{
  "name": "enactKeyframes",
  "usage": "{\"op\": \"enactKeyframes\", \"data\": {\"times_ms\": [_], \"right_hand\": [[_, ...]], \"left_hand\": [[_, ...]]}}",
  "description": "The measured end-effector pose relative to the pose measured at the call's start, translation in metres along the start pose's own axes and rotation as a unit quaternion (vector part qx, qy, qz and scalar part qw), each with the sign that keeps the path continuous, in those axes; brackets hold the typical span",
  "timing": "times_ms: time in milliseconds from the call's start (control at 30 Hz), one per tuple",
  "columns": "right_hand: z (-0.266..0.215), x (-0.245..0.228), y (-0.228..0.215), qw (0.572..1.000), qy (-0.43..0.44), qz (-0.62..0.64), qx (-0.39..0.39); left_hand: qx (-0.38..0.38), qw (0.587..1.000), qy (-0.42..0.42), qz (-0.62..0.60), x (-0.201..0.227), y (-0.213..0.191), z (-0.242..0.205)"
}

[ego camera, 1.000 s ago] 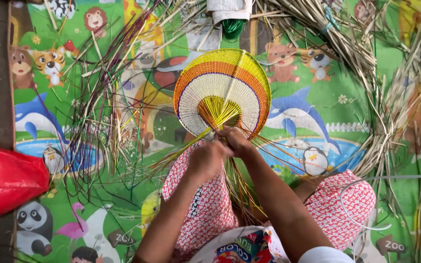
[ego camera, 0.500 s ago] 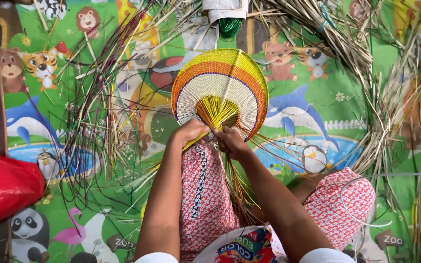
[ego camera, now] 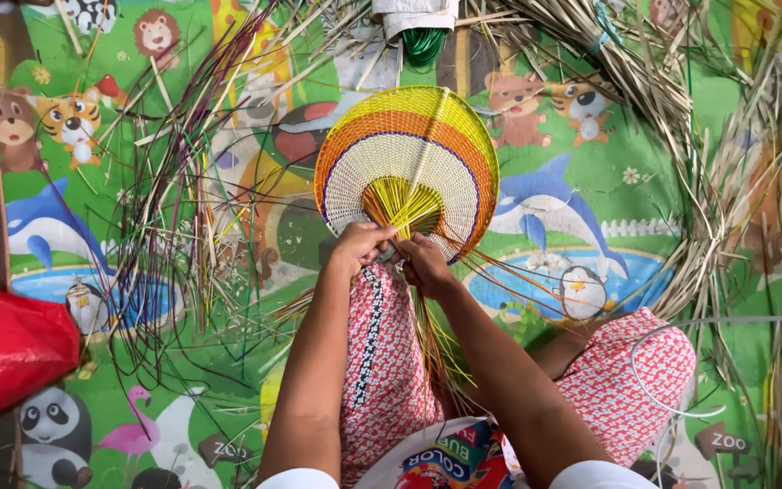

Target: Weaving colored strands into a circular fan-shaped frame to create a patterned object.

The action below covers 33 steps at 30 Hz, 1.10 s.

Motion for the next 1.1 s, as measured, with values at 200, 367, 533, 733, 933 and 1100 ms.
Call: {"op": "enactKeyframes", "data": {"times_ms": [200, 367, 533, 733, 933, 1100], "right_hand": [[0.011, 0.005, -0.008, 0.992, 0.027, -0.104, 0.064], [0.020, -0.001, -0.011, 0.864, -0.047, -0.501, 0.012], [0.029, -0.071, 0.049, 0.720, -0.043, -0.672, -0.167], [0.102, -0.071, 0.038, 0.816, -0.040, -0.548, -0.182], [0.079, -0.112, 0.067, 0.735, -0.031, -0.616, -0.282], [0.060, -0.156, 0.095, 0.957, 0.029, -0.223, -0.184]], "left_hand": [[0.110, 0.989, 0.043, 0.091, -0.012, 0.004, 0.035], [0.175, 0.965, 0.027, 0.196, -0.028, -0.008, 0.086], [0.181, 0.943, 0.006, 0.280, 0.002, 0.009, 0.022], [0.155, 0.947, 0.024, 0.282, 0.009, 0.009, 0.005], [0.138, 0.954, -0.008, 0.266, 0.001, 0.006, 0.031], [0.194, 0.935, -0.056, 0.292, 0.026, 0.027, -0.025]]}}
Point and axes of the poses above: each hand's wrist, its own z-axis towards the middle knuckle, its own y-axis out of the palm, x = y × z, the point moved 1 cm from there along z, towards the middle knuckle, and after that the axes turned 13 degrees about -y, right-handed, at the moved point
